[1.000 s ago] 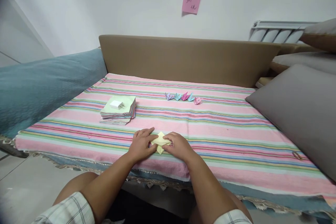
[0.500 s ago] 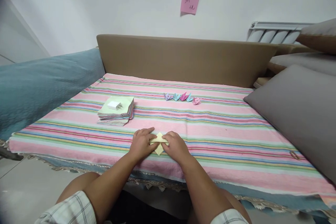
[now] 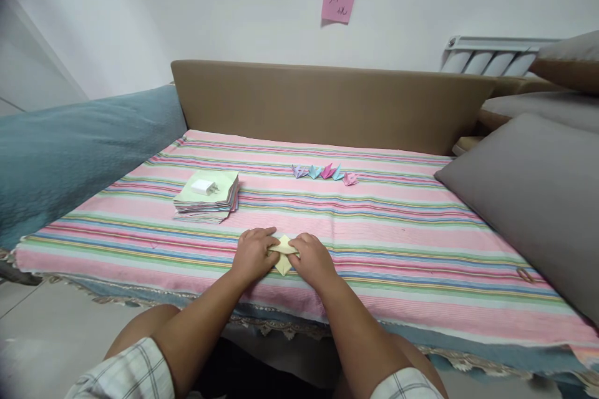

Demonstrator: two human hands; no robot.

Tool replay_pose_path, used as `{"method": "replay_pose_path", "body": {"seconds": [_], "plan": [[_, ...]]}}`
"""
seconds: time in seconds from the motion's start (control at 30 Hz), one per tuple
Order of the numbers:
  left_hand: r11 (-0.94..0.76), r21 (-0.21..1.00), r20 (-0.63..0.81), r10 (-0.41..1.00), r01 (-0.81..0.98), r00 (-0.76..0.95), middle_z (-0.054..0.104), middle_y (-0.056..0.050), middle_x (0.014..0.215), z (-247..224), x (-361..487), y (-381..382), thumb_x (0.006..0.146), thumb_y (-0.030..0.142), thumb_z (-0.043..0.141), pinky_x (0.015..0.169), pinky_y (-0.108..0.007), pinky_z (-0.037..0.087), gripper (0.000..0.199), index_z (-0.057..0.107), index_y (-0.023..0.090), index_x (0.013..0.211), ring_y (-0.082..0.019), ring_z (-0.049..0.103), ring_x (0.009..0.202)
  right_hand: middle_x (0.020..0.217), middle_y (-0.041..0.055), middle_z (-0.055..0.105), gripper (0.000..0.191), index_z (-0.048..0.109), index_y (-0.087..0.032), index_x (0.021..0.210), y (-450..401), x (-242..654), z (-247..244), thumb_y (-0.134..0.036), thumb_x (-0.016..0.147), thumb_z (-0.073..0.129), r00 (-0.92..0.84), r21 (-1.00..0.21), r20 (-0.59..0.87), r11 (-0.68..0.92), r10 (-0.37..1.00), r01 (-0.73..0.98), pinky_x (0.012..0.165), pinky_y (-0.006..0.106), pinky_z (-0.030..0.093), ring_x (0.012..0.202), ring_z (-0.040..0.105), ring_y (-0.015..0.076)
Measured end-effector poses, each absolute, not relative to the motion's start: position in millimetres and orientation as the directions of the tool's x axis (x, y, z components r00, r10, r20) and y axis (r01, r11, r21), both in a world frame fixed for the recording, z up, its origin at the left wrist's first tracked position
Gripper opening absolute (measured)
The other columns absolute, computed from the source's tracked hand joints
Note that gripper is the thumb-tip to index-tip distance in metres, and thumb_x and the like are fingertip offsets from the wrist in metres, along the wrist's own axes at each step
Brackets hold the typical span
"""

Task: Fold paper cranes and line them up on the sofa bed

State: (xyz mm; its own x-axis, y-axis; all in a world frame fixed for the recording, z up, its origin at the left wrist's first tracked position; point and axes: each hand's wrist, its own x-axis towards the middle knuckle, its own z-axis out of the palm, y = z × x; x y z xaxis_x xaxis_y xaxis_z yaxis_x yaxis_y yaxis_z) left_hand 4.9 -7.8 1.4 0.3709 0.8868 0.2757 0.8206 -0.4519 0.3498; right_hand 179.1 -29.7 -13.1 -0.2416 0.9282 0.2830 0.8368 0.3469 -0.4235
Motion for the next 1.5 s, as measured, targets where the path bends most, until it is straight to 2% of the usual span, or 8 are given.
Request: {"method": "replay_pose_path", "body": {"seconds": [0.33,0.5,0.7,0.9,1.27,1.5], "plan": [[-0.438,0.356,0.290,0.892,0.826,0.348,0.064,0.001,0.116,3,8,-6,0.074,0.029,0.060,0.099,-0.045,0.034,0.015,0.072,0.028,0.084,-0.025,0.054,0.108,0.093,0.0050,0.061,0.022,0.066,-0.021,0.098,-28,173,-11,-0.019,0.081,0.053,-0.169,-0.451,0.273,0.281,0.947,0.847,0.079,0.026,0.042,0.091,0.055,0.0172],[-0.431,0.356,0.302,0.893,0.830,0.334,0.065,0.001,0.114,4,9,-7,0.077,0.030,0.057,0.098,-0.045,0.035,0.015,0.072,0.028,0.081,-0.023,0.055,0.105,0.090,0.0038,0.061,0.020,0.067,-0.022,0.095,-29,172,-11,-0.027,0.084,0.051,-0.144,-0.467,0.268,0.260,0.952,0.845,0.076,0.025,0.042,0.089,0.055,0.0163],[-0.429,0.368,0.312,0.893,0.825,0.325,0.066,0.001,0.113,3,9,-5,0.077,0.029,0.058,0.098,-0.044,0.035,0.013,0.070,0.027,0.077,-0.023,0.055,0.104,0.088,0.0030,0.060,0.020,0.068,-0.022,0.087,-28,171,-10,-0.028,0.086,0.049,-0.119,-0.463,0.255,0.230,0.959,0.856,0.074,0.024,0.040,0.087,0.054,0.0155],[-0.386,0.382,0.306,0.910,0.840,0.279,0.061,0.000,0.122,0,9,-2,0.074,0.029,0.061,0.097,-0.040,0.036,0.008,0.068,0.024,0.073,-0.023,0.054,0.109,0.087,0.0030,0.060,0.020,0.067,-0.020,0.084,-24,170,-9,-0.030,0.085,0.050,-0.054,-0.477,0.215,0.153,0.975,0.866,0.071,0.023,0.037,0.087,0.054,0.0159],[-0.371,0.383,0.288,0.918,0.846,0.272,0.062,-0.001,0.120,0,9,0,0.075,0.031,0.060,0.096,-0.040,0.037,0.012,0.068,0.023,0.070,-0.023,0.054,0.107,0.086,0.0037,0.059,0.018,0.064,-0.018,0.079,-22,169,-8,-0.029,0.085,0.051,-0.019,-0.486,0.203,0.118,0.979,0.866,0.070,0.023,0.034,0.085,0.053,0.0154],[-0.366,0.382,0.282,0.921,0.849,0.270,0.062,-0.001,0.119,1,9,1,0.075,0.031,0.059,0.095,-0.039,0.037,0.014,0.068,0.023,0.068,-0.023,0.054,0.107,0.080,0.0022,0.056,0.015,0.063,-0.018,0.074,-20,174,-7,-0.027,0.082,0.053,0.000,-0.542,0.202,0.111,0.979,0.833,0.067,0.022,0.034,0.077,0.052,0.0135]]}}
